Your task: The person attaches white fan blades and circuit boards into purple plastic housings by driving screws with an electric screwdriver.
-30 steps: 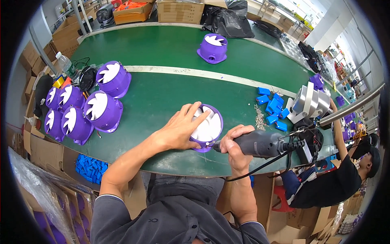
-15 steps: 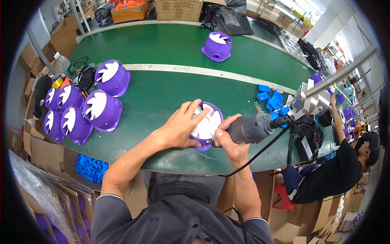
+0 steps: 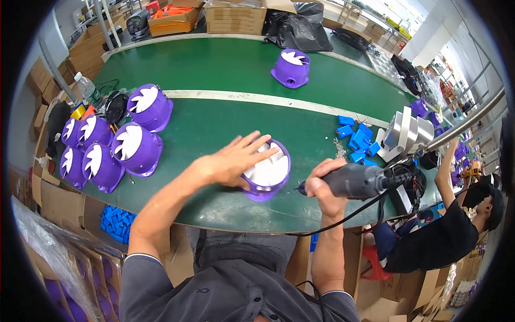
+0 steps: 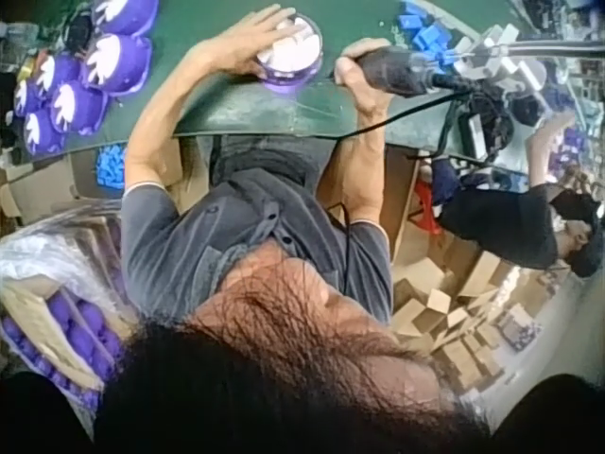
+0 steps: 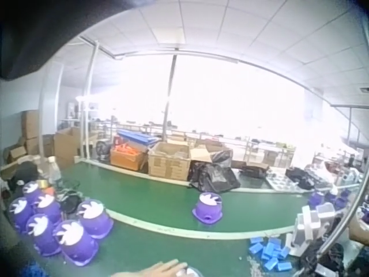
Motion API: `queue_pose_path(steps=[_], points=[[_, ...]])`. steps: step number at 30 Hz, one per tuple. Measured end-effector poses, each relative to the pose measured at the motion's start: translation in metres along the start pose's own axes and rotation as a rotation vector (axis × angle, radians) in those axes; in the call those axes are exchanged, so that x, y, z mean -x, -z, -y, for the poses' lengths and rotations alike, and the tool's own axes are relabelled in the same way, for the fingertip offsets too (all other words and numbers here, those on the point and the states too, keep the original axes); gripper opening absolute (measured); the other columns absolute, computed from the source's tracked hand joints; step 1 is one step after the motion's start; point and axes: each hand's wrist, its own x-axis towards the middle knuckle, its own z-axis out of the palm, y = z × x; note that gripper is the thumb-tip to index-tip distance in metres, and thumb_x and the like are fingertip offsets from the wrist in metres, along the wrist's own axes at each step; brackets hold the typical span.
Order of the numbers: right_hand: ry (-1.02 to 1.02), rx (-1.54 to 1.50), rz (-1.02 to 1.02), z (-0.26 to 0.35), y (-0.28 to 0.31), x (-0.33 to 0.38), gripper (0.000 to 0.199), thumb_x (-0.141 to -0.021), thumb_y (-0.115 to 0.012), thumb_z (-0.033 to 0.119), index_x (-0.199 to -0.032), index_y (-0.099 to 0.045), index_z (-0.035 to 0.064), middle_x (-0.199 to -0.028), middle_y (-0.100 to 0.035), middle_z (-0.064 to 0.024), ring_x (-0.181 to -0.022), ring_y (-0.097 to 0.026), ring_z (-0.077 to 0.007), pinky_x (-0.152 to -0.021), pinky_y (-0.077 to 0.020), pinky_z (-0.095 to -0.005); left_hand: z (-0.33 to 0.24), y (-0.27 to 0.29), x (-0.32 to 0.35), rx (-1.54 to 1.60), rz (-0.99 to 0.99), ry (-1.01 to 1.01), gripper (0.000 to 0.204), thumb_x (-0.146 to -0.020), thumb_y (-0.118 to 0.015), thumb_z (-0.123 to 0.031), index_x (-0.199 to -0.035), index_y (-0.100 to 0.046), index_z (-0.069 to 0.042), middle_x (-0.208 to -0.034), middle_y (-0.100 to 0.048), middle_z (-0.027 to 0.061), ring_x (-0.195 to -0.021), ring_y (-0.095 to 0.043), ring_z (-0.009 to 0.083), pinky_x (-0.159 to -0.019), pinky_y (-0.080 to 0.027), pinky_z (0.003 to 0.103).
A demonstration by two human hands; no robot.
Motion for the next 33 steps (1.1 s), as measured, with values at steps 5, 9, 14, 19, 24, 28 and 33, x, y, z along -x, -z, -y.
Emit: queue_pose_path(steps=[5, 9, 14, 19, 24, 28, 33], points=[[0.069, -0.054, -0.134, -0.004, 0.016, -0.002, 0.022, -0.07, -0.059, -0.007, -0.087, -0.047, 0.001, -0.07, -0.051, -0.0083, -0.051, -0.05, -0.0124, -0.046, -0.0443, -0.0247, -0.002, 0.032, -0.006, -0.216, 0.244, 0.103, 0.103, -0.059, -0.074, -0.009, -0.142, -0.016, -0.024, -0.146, -0.01, 0.0201, -0.135, -0.005, 0.0413, -0.104, -0.015, 0.062], [0.072, -0.086, -0.148, -0.012, 0.013, -0.009, 0.023, -0.073, -0.06, -0.007, -0.089, -0.047, 0.0021, -0.07, -0.051, -0.0075, -0.053, -0.051, -0.0125, -0.047, -0.0442, -0.0241, -0.03, 0.033, -0.012, -0.089, 0.092, 0.11, 0.097, -0.063, -0.072, -0.032, -0.142, -0.017, -0.019, -0.145, -0.008, 0.0255, -0.133, -0.007, 0.0463, -0.099, -0.016, 0.068], [0.069, -0.085, -0.108, -0.028, -0.005, -0.023, 0.023, -0.073, -0.06, -0.004, -0.09, -0.046, 0.0013, -0.072, -0.051, -0.0088, -0.053, -0.05, -0.0131, -0.047, -0.0445, -0.0259, -0.024, -0.009, -0.033, -0.238, -0.062, 0.164, 0.091, -0.065, -0.072, -0.045, -0.138, -0.027, -0.016, -0.141, -0.019, 0.0252, -0.13, -0.017, 0.0475, -0.094, -0.019, 0.071], [0.055, -0.078, -0.1, -0.032, -0.016, -0.029, 0.022, -0.072, -0.057, -0.004, -0.089, -0.044, 0.001, -0.07, -0.05, -0.0109, -0.049, -0.05, -0.015, -0.046, -0.0446, -0.027, -0.021, -0.014, -0.033, -0.213, -0.127, 0.148, 0.087, -0.063, -0.073, -0.042, -0.136, -0.032, -0.016, -0.138, -0.026, 0.024, -0.127, -0.024, 0.0465, -0.091, -0.023, 0.071], [0.057, -0.066, -0.088, -0.038, -0.016, -0.031, 0.022, -0.072, -0.057, -0.004, -0.089, -0.044, 0.0014, -0.07, -0.049, -0.0109, -0.048, -0.05, -0.015, -0.046, -0.0444, -0.0268, -0.023, -0.015, -0.033, -0.236, -0.163, 0.139, 0.088, -0.062, -0.075, -0.041, -0.135, -0.033, -0.015, -0.135, -0.028, 0.0225, -0.124, -0.028, 0.0456, -0.089, -0.028, 0.067], [0.071, -0.077, -0.08, -0.039, -0.018, -0.031, 0.023, -0.073, -0.058, -0.003, -0.09, -0.043, 0.0017, -0.07, -0.049, -0.0108, -0.048, -0.049, -0.0145, -0.046, -0.0443, -0.0269, -0.023, -0.014, -0.032, -0.227, -0.163, 0.131, 0.088, -0.062, -0.075, -0.042, -0.134, -0.033, -0.015, -0.135, -0.028, 0.0225, -0.124, -0.027, 0.0457, -0.089, -0.028, 0.067], [0.039, -0.15, -0.039, -0.037, -0.02, -0.029, 0.025, -0.074, -0.061, -0.008, -0.091, -0.046, 0.0026, -0.078, -0.05, -0.0068, -0.061, -0.051, -0.0116, -0.051, -0.0465, -0.0244, -0.021, -0.015, -0.031, -0.222, -0.158, 0.137, 0.087, -0.063, -0.074, -0.042, -0.135, -0.032, -0.014, -0.135, -0.028, 0.0227, -0.125, -0.027, 0.0458, -0.09, -0.027, 0.068]])
